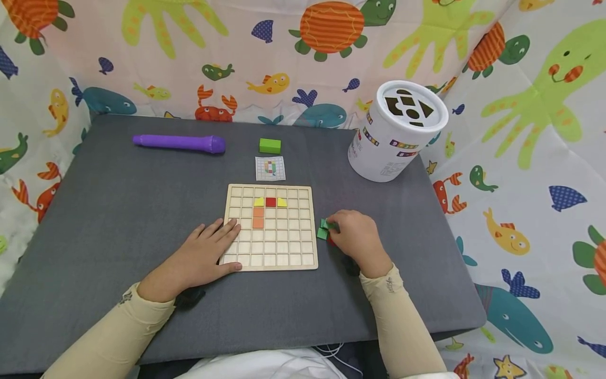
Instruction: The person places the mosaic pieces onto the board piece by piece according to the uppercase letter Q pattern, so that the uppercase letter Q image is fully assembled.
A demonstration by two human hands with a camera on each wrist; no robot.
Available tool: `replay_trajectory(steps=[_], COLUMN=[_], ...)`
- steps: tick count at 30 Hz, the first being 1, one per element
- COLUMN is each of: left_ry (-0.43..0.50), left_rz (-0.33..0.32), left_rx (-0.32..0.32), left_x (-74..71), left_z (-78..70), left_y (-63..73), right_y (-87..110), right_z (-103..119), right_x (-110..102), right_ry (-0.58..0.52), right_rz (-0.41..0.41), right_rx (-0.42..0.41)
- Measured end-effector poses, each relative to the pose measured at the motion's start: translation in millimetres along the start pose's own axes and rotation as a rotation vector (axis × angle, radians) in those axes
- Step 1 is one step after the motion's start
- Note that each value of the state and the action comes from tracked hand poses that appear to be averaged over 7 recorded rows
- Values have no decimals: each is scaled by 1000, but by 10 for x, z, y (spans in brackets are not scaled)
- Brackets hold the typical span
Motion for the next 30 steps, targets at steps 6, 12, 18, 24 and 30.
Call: replay_trajectory(steps=[6, 12, 18, 24, 30], left_ry=[2, 2, -18, -30, -24], left_rz=[17, 34, 57, 64, 72], left_rx=[-16, -27, -28, -29, -42], left_x=[-11, -41, -45, -44, -49], left_z=[12, -13, -26, -24, -15], left_y=[14, 15, -9, -23, 0], right_y=[-270, -516, -695, -783, -797], right_z=[298, 548, 647, 714, 799], right_x=[13, 94, 202, 226, 214], right_ry=[4, 44, 69, 79, 75], right_rz=[16, 60, 77, 63, 33], right_rx=[-99, -171, -209, -234, -269])
Point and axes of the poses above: each hand's wrist, its own y-axis away from the middle knuckle, its own x-axis out of the palm, z = x × y, the point moved 3 cm from there along -y, towards the middle knuckle, and after that the axes turned 8 degrees about z, right-handed, at the moved point
